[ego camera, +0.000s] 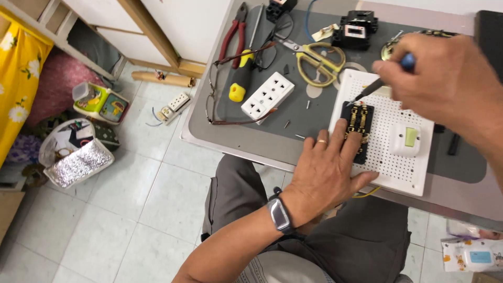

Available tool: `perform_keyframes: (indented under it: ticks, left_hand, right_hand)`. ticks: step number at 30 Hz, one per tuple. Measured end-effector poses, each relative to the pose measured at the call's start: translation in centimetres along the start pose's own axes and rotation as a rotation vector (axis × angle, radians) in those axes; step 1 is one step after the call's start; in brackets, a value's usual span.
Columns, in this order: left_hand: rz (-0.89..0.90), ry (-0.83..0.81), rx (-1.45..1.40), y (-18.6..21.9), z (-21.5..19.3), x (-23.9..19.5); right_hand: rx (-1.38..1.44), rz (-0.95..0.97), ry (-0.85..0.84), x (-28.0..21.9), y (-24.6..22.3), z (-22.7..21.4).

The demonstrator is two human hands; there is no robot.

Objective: The person uses a screwdriver to tighten screws on a black electrical switch component mounted on a white perforated board. They manipulate the component and the board while working at a table cluttered with tools and other electrical parts.

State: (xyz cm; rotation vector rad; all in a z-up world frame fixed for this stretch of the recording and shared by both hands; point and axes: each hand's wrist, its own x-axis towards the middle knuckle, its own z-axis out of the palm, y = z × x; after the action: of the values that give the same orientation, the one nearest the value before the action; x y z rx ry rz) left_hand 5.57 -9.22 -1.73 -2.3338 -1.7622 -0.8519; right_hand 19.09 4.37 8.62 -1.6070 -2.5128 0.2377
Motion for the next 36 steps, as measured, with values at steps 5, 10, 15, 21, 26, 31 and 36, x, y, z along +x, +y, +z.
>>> perform_keyframes:
  ticks: [5,10,15,21,26,31,36]
  left_hand:
    - [-0.026,0.150,-0.059,0.1,1.3,-0.1]
    - [-0.051,0.187,-0.074,0.3,1.1,-0.2]
    - [-0.055,0.210,-0.085,0.2,1.2,-0.3]
    - [-0.051,0.209,-0.082,0.2,1.1,-0.2]
    - [-0.053,0.210,-0.068,0.1,1.3,-0.4]
    - [-0.046,0.205,-0.084,0.0,1.1,-0.1]
    - [-0.034,0.178,-0.097,0.0,0.9,-0.1]
  right_hand:
    - [-0.217,-0.020,0.016,0.7,1.9,1.2]
    - [-0.350,-0.033,0.090,0.9,3.1,2.0]
    - [-0.371,-0.046,0.087,0.8,3.5,1.7]
    - [-0.180,-0.078,0.107,-0.1,2.8,1.6]
    - [-0.438,-0.066,0.148,0.7,3.2,2.3]
    - [-0.426,-0.121,0.155,0.2,3.3,2.2]
    - [-0.187,-0.073,0.029,-0.4,-1.1,-0.5]
